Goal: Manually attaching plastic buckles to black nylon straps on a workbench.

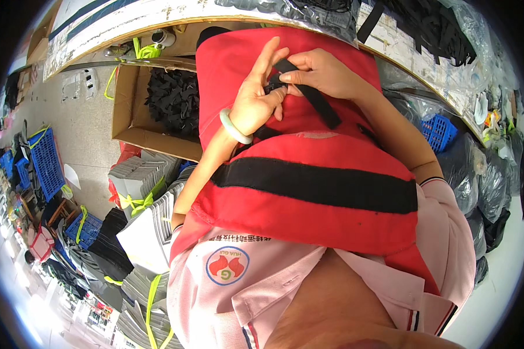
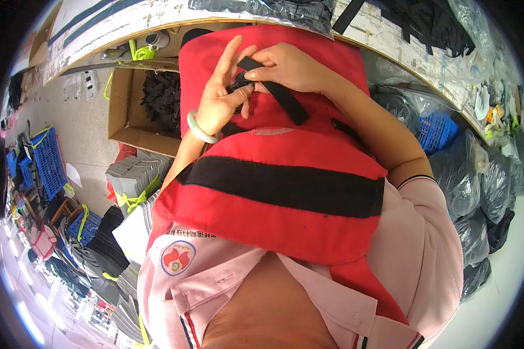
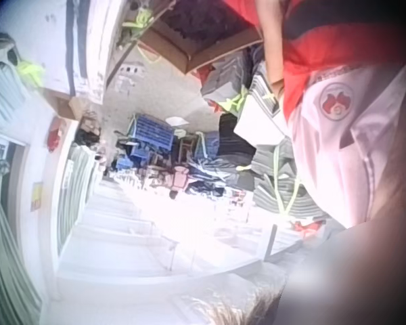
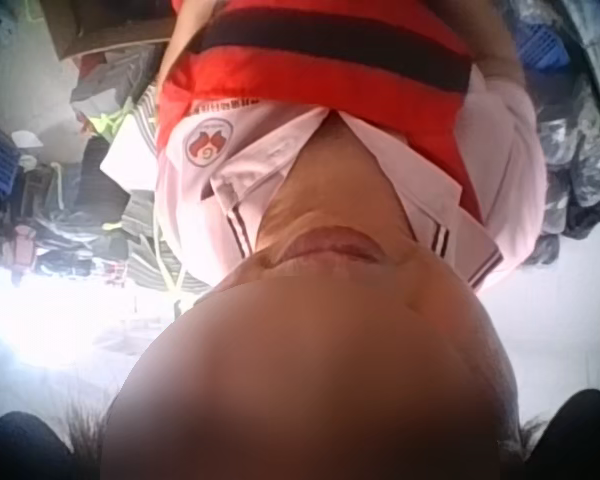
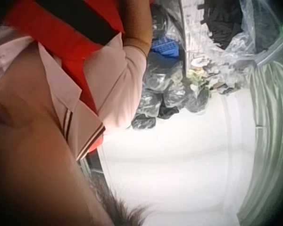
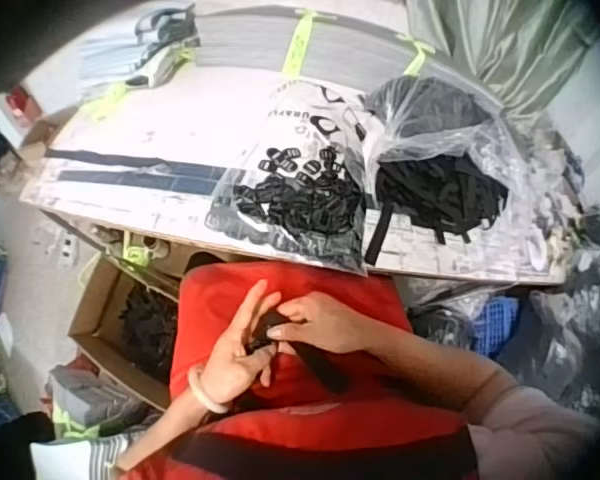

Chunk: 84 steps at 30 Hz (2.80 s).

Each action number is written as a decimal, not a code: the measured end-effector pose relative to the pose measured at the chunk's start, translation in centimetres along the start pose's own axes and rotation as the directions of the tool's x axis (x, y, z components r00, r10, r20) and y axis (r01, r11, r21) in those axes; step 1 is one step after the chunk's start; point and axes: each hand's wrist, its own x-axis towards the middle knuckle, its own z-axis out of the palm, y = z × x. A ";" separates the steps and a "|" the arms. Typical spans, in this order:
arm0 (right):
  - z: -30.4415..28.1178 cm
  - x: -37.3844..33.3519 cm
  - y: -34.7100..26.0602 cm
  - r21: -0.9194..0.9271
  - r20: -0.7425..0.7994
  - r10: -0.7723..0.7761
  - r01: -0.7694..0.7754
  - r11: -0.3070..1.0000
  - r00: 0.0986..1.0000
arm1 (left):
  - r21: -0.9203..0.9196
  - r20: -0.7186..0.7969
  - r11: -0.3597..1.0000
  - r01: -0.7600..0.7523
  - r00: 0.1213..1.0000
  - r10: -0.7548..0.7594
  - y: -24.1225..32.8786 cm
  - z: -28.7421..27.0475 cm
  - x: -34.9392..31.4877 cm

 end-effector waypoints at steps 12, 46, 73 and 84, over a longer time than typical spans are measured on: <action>2.5 1.3 1.3 0.311 -0.353 -0.057 0.175 0.934 0.934 | -0.231 -0.402 0.969 -0.089 0.916 -0.012 -2.0 -0.2 1.5; 3.0 0.7 0.4 0.539 -0.312 0.062 0.123 0.833 0.948 | 0.712 -0.212 0.638 -0.294 0.776 0.594 -2.2 -1.0 1.2; 2.6 0.3 0.1 0.273 -0.407 -0.026 0.149 0.950 0.913 | 0.047 -0.469 0.990 -0.130 0.873 0.137 -1.5 -0.2 1.6; 3.5 0.2 0.3 0.236 -0.482 -0.113 0.253 0.938 0.869 | 0.052 -0.510 0.969 -0.244 0.827 0.235 -1.3 -0.6 1.4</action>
